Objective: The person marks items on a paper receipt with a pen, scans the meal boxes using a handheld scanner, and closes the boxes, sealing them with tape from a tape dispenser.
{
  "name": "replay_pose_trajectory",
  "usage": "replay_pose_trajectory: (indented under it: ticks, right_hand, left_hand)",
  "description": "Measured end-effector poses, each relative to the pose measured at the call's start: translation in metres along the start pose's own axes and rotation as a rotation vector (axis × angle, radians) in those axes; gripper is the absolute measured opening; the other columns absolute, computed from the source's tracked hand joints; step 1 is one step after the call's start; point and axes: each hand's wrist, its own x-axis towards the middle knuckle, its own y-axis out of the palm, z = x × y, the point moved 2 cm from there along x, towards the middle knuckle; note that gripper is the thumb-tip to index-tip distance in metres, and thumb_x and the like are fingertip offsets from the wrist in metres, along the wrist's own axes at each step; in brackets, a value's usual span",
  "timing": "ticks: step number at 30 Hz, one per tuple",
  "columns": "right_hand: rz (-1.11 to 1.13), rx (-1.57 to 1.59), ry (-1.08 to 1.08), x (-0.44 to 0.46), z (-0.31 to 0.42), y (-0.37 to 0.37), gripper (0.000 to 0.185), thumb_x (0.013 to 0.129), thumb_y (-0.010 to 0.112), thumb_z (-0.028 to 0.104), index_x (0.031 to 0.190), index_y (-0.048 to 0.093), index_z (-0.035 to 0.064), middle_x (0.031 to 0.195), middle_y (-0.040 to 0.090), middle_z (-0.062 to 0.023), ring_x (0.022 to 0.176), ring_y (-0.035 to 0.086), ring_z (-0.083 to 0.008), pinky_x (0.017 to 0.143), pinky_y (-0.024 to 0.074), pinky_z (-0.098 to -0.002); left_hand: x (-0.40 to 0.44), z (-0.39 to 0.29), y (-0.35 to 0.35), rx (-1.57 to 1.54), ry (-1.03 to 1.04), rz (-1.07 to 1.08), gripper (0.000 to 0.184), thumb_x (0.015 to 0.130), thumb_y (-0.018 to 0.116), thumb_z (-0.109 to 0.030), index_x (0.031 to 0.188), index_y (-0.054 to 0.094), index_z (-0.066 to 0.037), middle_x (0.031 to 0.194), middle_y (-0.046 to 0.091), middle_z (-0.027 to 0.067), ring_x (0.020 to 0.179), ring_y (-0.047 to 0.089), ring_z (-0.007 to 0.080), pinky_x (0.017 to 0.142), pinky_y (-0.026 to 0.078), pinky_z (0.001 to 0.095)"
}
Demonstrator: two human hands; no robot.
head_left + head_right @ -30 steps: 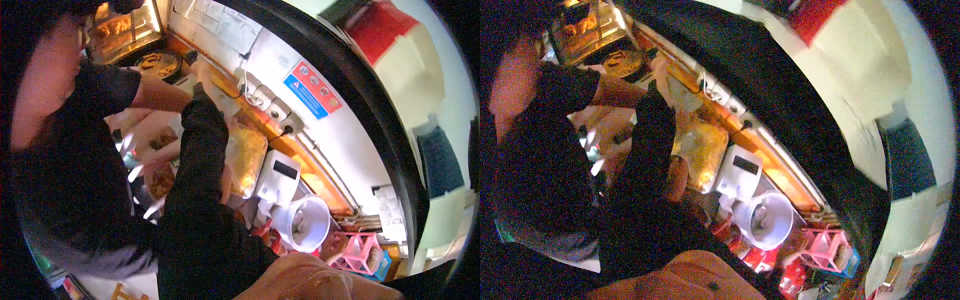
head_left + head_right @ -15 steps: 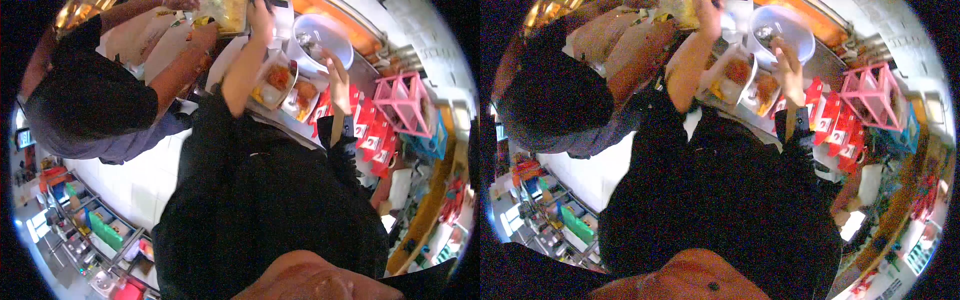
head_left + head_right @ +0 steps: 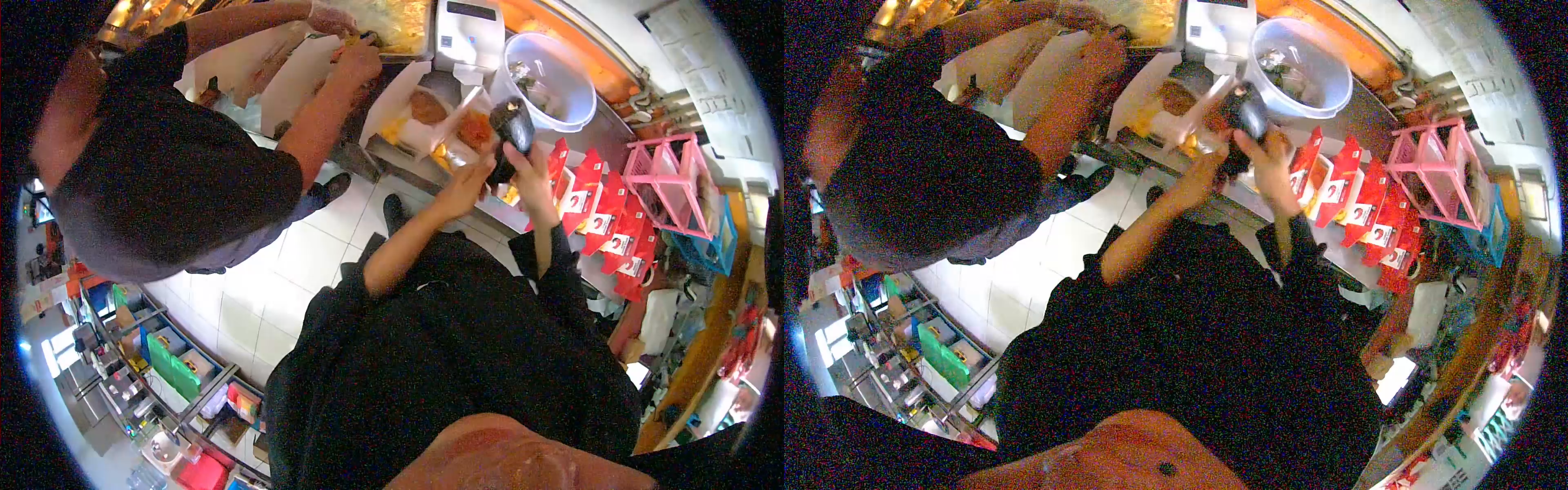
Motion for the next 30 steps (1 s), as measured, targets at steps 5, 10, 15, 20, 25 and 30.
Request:
replay_pose_trajectory:
  ticks: [5,10,15,20,25,30]
  right_hand:
    - [0.356,-0.891,-0.235,0.113,0.046,0.042,0.052,0.081,0.058,0.047,0.101,0.054,-0.0011,0.082,0.061,-0.019,0.077,0.062,-0.0303,0.071,0.0476,-0.0398]
    - [0.76,-1.427,-0.211,0.187,-0.01,0.135,0.035,0.068,0.055,0.032,0.079,0.065,-0.0002,0.077,0.064,-0.0188,0.074,0.064,-0.0349,0.067,0.052,-0.0441]
    - [0.761,-1.564,-0.223,0.238,-0.163,0.166,0.033,0.071,0.06,0.034,0.069,0.065,0.002,0.073,0.063,-0.0174,0.067,0.062,-0.0311,0.062,0.0499,-0.0405]
    - [0.674,-1.405,-0.068,0.236,-0.09,0.163,0.042,0.073,0.059,0.037,0.075,0.065,-0.0045,0.081,0.063,-0.0233,0.081,0.062,-0.0366,0.075,0.0495,-0.0409]
    - [0.889,-1.45,0.06,0.23,-0.112,0.174,0.043,0.07,0.062,0.038,0.083,0.066,-0.0024,0.082,0.063,-0.0227,0.081,0.061,-0.0377,0.076,0.0479,-0.0422]
    - [0.738,-1.37,0.169,0.207,-0.127,0.151,0.041,0.069,0.061,0.037,0.08,0.064,-0.0028,0.082,0.063,-0.021,0.075,0.062,-0.0358,0.069,0.0482,-0.0437]
  left_hand:
    - [-0.051,0.025,-0.105,0.407,-0.042,-0.425,0.032,0.092,0.041,-0.031,0.101,0.06,-0.006,0.084,0.06,0.0026,0.066,0.054,0.0135,0.059,0.043,0.0252]
    - [-0.087,0.042,-0.194,0.451,-0.082,-0.581,0.033,0.093,0.044,-0.033,0.099,0.06,-0.005,0.082,0.06,0.0021,0.066,0.052,0.0122,0.06,0.043,0.0233]
    - [0.039,-0.083,-0.32,0.736,0.213,-0.871,0.031,0.092,0.046,-0.032,0.1,0.06,-0.005,0.082,0.06,0.0028,0.068,0.054,0.0124,0.062,0.043,0.0237]
    - [0.147,-0.166,-0.397,0.852,0.293,-1.002,0.029,0.092,0.047,-0.03,0.1,0.06,-0.005,0.083,0.061,0.0035,0.07,0.055,0.0126,0.064,0.044,0.0241]
    - [0.185,-0.18,-0.431,0.885,0.294,-0.975,0.028,0.091,0.049,-0.028,0.101,0.06,-0.005,0.083,0.061,0.0042,0.072,0.056,0.0127,0.065,0.044,0.0245]
    - [0.142,-0.15,-0.41,0.857,0.309,-0.93,0.027,0.09,0.05,-0.026,0.102,0.059,-0.005,0.084,0.062,0.0049,0.074,0.057,0.0129,0.067,0.045,0.025]
